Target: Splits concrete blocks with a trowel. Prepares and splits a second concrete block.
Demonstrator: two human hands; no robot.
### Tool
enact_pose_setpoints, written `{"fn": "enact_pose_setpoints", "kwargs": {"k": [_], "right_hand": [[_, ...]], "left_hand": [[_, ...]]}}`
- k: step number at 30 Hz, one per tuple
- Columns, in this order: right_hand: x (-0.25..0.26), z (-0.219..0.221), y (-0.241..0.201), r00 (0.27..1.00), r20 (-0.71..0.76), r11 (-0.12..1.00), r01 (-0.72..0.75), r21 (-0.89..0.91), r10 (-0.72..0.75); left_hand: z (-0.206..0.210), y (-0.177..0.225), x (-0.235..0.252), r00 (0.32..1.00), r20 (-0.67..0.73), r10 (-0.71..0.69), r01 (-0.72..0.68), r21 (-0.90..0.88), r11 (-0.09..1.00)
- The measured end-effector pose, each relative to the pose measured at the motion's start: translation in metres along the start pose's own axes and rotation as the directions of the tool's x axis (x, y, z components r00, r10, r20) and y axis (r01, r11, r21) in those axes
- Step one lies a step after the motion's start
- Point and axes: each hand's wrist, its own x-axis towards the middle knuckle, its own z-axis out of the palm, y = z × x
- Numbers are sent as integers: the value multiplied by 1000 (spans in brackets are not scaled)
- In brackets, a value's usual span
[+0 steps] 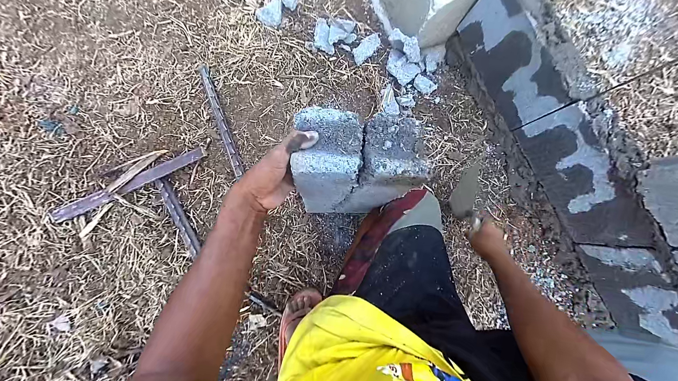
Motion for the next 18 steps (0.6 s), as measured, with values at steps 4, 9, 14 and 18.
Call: {"fn": "enact_pose_setpoints", "kwargs": {"k": [4,9,14,18], "right_hand": [[-13,-21,-18,987,-25,982,162,98,-160],[-102,-98,-109,672,-466,622,729,285,-575],[-151,-114,-192,288,-336,295,955,33,-897],[-141,-100,-216,282,-142,301,945,-130,-949]], "left_hand": [[2,-2,-4,999,-15,50,-50,-14,999],[3,-2,-4,999,-40,29,-30,-36,999],[4,-3,-4,998,-32,50,-51,-43,998],[4,-4,-5,998,-37,60,-61,-30,998]]}}
